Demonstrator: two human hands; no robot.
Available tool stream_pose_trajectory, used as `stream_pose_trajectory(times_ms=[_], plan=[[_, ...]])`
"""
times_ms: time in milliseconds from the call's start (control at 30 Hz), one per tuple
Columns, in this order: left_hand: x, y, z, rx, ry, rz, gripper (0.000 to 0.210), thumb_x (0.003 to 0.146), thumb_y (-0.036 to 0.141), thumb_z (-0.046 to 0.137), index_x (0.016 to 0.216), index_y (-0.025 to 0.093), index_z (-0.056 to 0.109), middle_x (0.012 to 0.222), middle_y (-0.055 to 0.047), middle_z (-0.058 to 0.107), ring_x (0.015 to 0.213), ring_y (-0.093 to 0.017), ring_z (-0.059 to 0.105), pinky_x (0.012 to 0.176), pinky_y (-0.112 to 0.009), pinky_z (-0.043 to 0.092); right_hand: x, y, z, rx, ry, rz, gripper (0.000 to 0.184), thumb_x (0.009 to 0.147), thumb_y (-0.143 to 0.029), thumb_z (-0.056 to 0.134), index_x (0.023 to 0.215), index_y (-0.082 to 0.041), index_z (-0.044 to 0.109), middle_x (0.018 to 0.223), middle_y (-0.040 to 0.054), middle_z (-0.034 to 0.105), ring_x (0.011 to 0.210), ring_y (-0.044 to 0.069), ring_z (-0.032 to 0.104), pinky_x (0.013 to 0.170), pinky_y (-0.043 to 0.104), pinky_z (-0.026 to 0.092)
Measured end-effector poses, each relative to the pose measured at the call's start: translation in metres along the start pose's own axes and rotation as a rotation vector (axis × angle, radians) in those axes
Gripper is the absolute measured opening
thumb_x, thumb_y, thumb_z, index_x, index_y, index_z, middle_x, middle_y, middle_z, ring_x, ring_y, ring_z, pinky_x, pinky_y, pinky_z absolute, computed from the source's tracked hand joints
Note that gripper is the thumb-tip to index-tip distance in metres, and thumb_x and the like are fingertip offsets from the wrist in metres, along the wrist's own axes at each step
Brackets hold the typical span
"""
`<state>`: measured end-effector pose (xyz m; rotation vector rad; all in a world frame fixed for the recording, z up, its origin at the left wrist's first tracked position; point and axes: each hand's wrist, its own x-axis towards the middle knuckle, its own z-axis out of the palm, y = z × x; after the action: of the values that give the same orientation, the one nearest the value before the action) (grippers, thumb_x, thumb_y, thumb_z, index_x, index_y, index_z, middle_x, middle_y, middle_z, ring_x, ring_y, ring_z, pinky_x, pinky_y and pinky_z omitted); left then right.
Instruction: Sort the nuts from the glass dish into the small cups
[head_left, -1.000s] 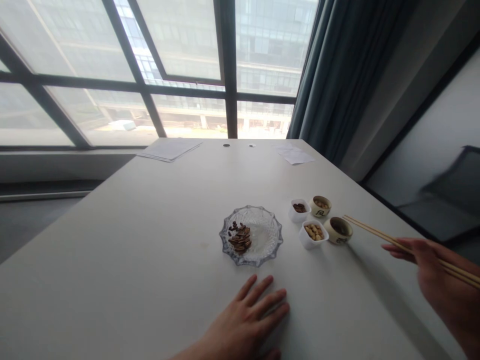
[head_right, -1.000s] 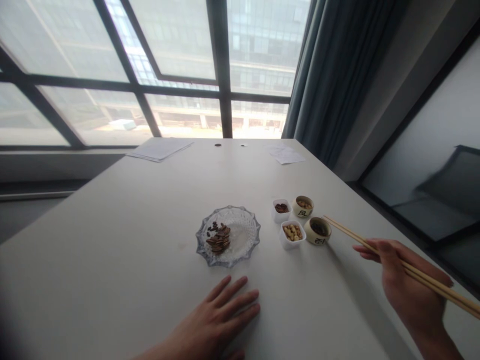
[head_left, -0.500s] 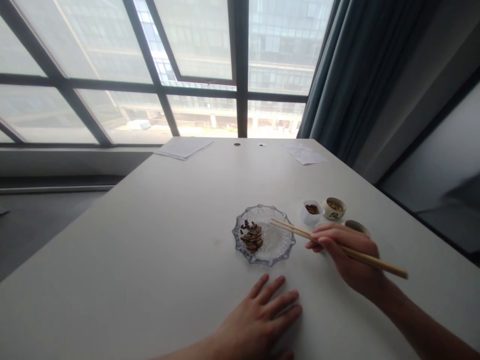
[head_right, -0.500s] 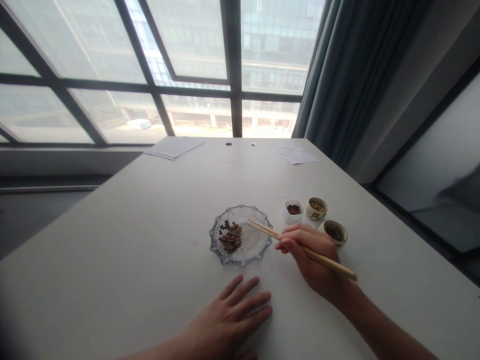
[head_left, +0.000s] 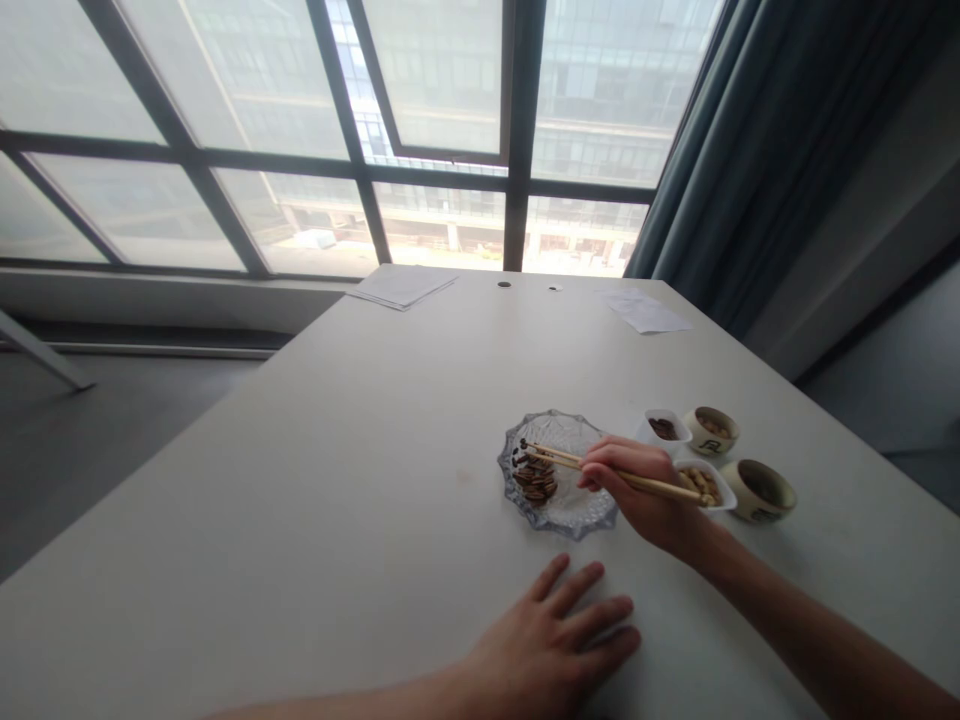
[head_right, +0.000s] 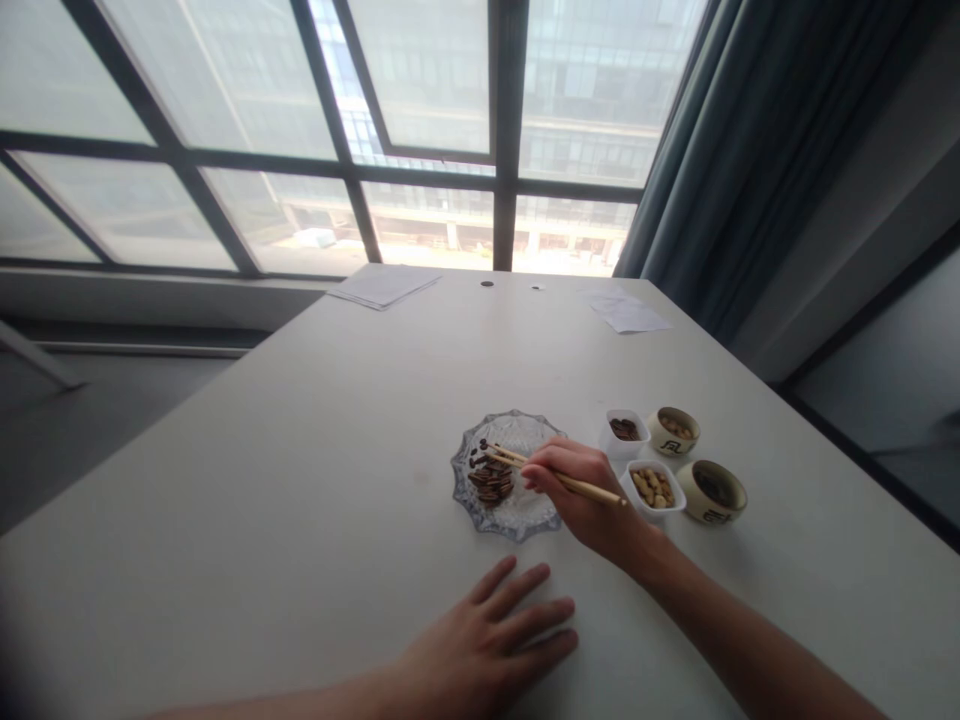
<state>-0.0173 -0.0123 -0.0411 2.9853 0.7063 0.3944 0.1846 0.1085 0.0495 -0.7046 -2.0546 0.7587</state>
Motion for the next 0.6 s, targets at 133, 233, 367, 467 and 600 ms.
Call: stream_pose_trajectory(times_ms=[133,233,367,467,600], plan=[[0.0,0.001,0.0,0.003,-0.02,-0.008,0.064,0.106,0.058,0.05,0.159,0.024,0.039,0.168,0.0,0.032,0.154,-0.036,0.026,0.125,-0.059,0.026,0.0,0.0,0.001,0.002,0.008,-0.011,0.018,0.101,-0.023,0.064,0.086,-0.021,0.074,0.085,0.0031,0.071,0.076,0.015,0.066,0.07,0.027,0.052],[0.0,0.001,-0.001,0.002,-0.028,-0.006,0.063,0.106,0.056,0.051,0.159,0.024,0.039,0.168,-0.001,0.032,0.155,-0.036,0.025,0.126,-0.059,0.024,0.0,0.0,0.002,0.013,0.021,-0.005,0.02,0.102,-0.024,0.063,0.087,-0.02,0.075,0.087,0.0044,0.073,0.078,0.015,0.068,0.071,0.028,0.053],[0.0,0.001,-0.001,-0.006,-0.026,-0.007,0.063,0.106,0.057,0.051,0.159,0.024,0.04,0.167,0.0,0.033,0.154,-0.036,0.026,0.126,-0.06,0.026,-0.001,0.002,0.007,0.031,0.061,0.016,0.023,0.103,-0.025,0.06,0.088,-0.02,0.077,0.088,0.0059,0.076,0.078,0.017,0.071,0.069,0.029,0.055],[0.0,0.001,-0.002,-0.013,-0.019,-0.008,0.065,0.105,0.059,0.052,0.159,0.024,0.039,0.167,0.0,0.033,0.154,-0.036,0.026,0.125,-0.06,0.027,-0.003,0.002,0.01,0.036,0.1,0.033,0.025,0.103,-0.025,0.06,0.085,-0.02,0.077,0.084,0.0057,0.076,0.075,0.017,0.072,0.068,0.029,0.057],[0.0,0.0,-0.004,-0.031,-0.016,-0.011,0.066,0.105,0.06,0.051,0.159,0.024,0.039,0.167,0.0,0.034,0.155,-0.035,0.027,0.126,-0.059,0.025,-0.01,-0.007,0.003,0.03,0.176,0.055,0.023,0.102,-0.023,0.06,0.088,-0.02,0.078,0.084,0.0052,0.077,0.073,0.017,0.074,0.064,0.028,0.06]])
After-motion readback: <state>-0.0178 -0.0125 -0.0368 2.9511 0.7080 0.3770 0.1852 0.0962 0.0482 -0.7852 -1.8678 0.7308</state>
